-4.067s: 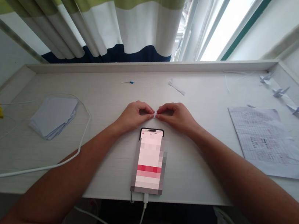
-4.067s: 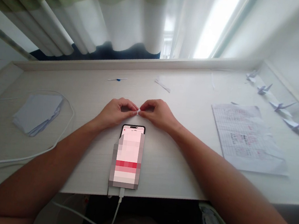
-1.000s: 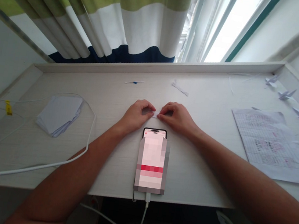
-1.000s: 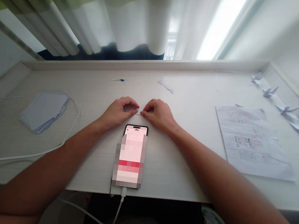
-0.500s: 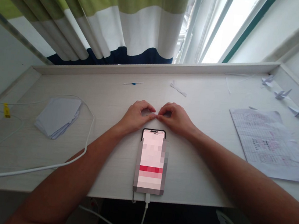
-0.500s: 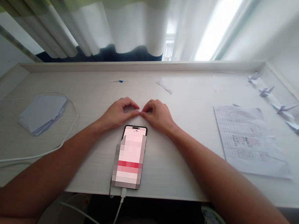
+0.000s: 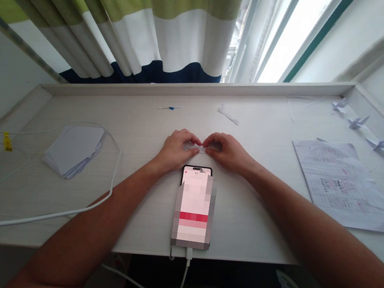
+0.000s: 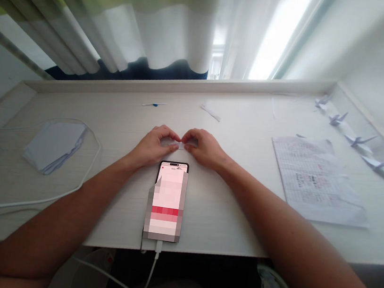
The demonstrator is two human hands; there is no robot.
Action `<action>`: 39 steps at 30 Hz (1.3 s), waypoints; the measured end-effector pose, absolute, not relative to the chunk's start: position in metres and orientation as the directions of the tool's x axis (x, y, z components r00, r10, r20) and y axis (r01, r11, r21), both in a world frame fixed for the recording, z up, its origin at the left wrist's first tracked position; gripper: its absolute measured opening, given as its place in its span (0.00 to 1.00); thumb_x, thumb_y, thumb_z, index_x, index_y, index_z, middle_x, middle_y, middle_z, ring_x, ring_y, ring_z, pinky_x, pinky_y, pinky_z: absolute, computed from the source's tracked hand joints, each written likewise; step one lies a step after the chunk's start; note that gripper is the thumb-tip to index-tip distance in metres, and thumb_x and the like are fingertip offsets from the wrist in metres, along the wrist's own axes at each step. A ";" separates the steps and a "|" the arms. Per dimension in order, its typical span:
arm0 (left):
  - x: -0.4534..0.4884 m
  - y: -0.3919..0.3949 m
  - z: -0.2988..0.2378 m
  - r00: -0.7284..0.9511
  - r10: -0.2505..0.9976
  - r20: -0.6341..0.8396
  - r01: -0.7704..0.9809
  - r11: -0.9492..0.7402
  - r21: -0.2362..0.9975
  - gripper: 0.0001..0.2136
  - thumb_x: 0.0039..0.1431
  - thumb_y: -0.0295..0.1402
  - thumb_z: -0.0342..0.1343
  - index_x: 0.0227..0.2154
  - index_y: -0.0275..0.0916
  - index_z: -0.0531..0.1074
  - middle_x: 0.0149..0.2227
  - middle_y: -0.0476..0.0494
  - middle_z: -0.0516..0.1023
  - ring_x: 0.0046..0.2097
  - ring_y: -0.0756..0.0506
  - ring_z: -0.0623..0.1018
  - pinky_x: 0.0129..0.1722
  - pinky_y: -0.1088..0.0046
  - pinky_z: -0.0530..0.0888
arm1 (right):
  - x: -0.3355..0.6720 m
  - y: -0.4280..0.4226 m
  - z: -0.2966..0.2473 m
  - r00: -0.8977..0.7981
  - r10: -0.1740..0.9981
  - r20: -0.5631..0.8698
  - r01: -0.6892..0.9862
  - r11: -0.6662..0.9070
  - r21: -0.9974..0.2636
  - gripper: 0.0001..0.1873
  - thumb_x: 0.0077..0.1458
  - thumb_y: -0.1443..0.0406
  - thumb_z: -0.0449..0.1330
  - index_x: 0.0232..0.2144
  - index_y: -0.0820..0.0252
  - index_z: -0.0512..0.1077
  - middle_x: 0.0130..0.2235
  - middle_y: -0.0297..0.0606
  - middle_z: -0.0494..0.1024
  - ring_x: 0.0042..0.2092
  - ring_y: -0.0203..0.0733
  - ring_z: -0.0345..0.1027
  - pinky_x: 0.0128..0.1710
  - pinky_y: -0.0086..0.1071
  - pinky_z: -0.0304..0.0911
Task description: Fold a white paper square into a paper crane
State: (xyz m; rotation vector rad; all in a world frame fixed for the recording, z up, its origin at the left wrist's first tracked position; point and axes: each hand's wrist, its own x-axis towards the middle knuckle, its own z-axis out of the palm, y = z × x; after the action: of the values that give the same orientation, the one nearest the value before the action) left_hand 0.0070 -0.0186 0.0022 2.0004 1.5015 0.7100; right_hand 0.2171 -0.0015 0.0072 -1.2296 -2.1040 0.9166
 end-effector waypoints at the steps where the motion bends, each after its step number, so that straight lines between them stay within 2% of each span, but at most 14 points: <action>1: 0.007 -0.019 0.002 0.240 0.966 0.091 0.685 -0.235 0.690 0.08 0.57 0.30 0.64 0.40 0.45 0.81 0.44 0.47 0.81 0.51 0.41 0.76 0.57 0.59 0.72 | 0.219 -0.001 0.008 -0.446 0.890 0.100 0.498 0.339 -0.799 0.11 0.55 0.74 0.61 0.37 0.58 0.80 0.41 0.39 0.85 0.44 0.45 0.77 0.49 0.39 0.69; 5: 0.008 -0.018 0.002 0.234 0.968 0.089 0.683 -0.229 0.694 0.07 0.57 0.29 0.64 0.39 0.45 0.81 0.43 0.47 0.81 0.51 0.41 0.76 0.57 0.58 0.71 | 0.226 0.001 0.007 -0.390 0.918 0.078 0.330 0.218 -0.918 0.12 0.56 0.73 0.57 0.37 0.59 0.79 0.40 0.39 0.86 0.43 0.42 0.79 0.49 0.37 0.71; 10: 0.009 -0.019 0.004 0.226 0.971 0.083 0.682 -0.219 0.697 0.06 0.57 0.29 0.64 0.37 0.45 0.81 0.43 0.47 0.81 0.51 0.40 0.76 0.57 0.58 0.71 | 0.230 -0.001 0.007 -0.434 0.898 0.069 0.295 0.214 -0.931 0.09 0.54 0.70 0.60 0.36 0.59 0.80 0.40 0.39 0.86 0.44 0.44 0.79 0.50 0.39 0.72; 15: 0.010 -0.020 0.006 0.222 0.972 0.075 0.690 -0.211 0.692 0.06 0.57 0.30 0.64 0.37 0.45 0.81 0.43 0.47 0.81 0.51 0.41 0.76 0.57 0.59 0.71 | 0.224 -0.006 0.011 -0.427 0.900 0.080 0.399 0.267 -0.877 0.07 0.54 0.68 0.64 0.37 0.59 0.80 0.41 0.40 0.86 0.43 0.46 0.79 0.50 0.41 0.72; 21: 0.008 -0.020 0.002 0.221 0.970 0.106 0.683 -0.231 0.693 0.10 0.57 0.29 0.64 0.42 0.46 0.81 0.44 0.47 0.81 0.51 0.41 0.76 0.58 0.58 0.72 | 0.221 -0.004 0.008 -0.464 0.876 0.135 0.510 0.389 -0.767 0.16 0.54 0.73 0.63 0.45 0.59 0.79 0.47 0.42 0.83 0.50 0.49 0.77 0.55 0.45 0.69; 25: 0.006 -0.019 -0.004 0.245 0.957 0.154 0.682 -0.283 0.674 0.14 0.58 0.31 0.64 0.48 0.46 0.81 0.48 0.45 0.80 0.53 0.39 0.75 0.60 0.56 0.71 | 0.224 -0.004 0.001 -0.486 0.851 0.197 0.544 0.471 -0.694 0.19 0.58 0.70 0.64 0.51 0.58 0.79 0.51 0.46 0.80 0.53 0.52 0.74 0.58 0.49 0.69; 27: 0.005 -0.019 -0.007 0.247 0.954 0.170 0.689 -0.296 0.661 0.15 0.58 0.33 0.65 0.48 0.45 0.81 0.50 0.44 0.79 0.55 0.39 0.75 0.61 0.56 0.71 | 0.225 -0.004 -0.002 -0.499 0.837 0.226 0.556 0.509 -0.656 0.16 0.59 0.68 0.64 0.50 0.57 0.81 0.51 0.47 0.79 0.54 0.54 0.73 0.59 0.51 0.68; 33: 0.004 -0.021 -0.007 0.266 0.942 0.205 0.683 -0.334 0.650 0.10 0.60 0.33 0.65 0.44 0.45 0.82 0.49 0.44 0.79 0.55 0.40 0.74 0.62 0.57 0.70 | 0.224 -0.005 -0.006 -0.489 0.832 0.263 0.560 0.531 -0.636 0.11 0.62 0.66 0.63 0.45 0.57 0.83 0.49 0.47 0.80 0.54 0.54 0.73 0.58 0.50 0.69; 39: 0.002 -0.020 -0.001 0.228 0.925 0.303 0.715 -0.370 0.593 0.04 0.58 0.32 0.67 0.34 0.42 0.77 0.40 0.45 0.80 0.49 0.40 0.74 0.54 0.60 0.73 | 0.226 -0.005 0.000 -0.542 0.799 0.260 0.556 0.573 -0.602 0.18 0.62 0.69 0.61 0.52 0.56 0.82 0.46 0.45 0.83 0.52 0.52 0.73 0.55 0.47 0.69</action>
State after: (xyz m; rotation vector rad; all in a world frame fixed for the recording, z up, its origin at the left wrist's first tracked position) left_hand 0.0023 -0.0204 -0.0012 2.1791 1.5249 0.8950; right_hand 0.2264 -0.0049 -0.0002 -1.0822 -2.2911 0.6263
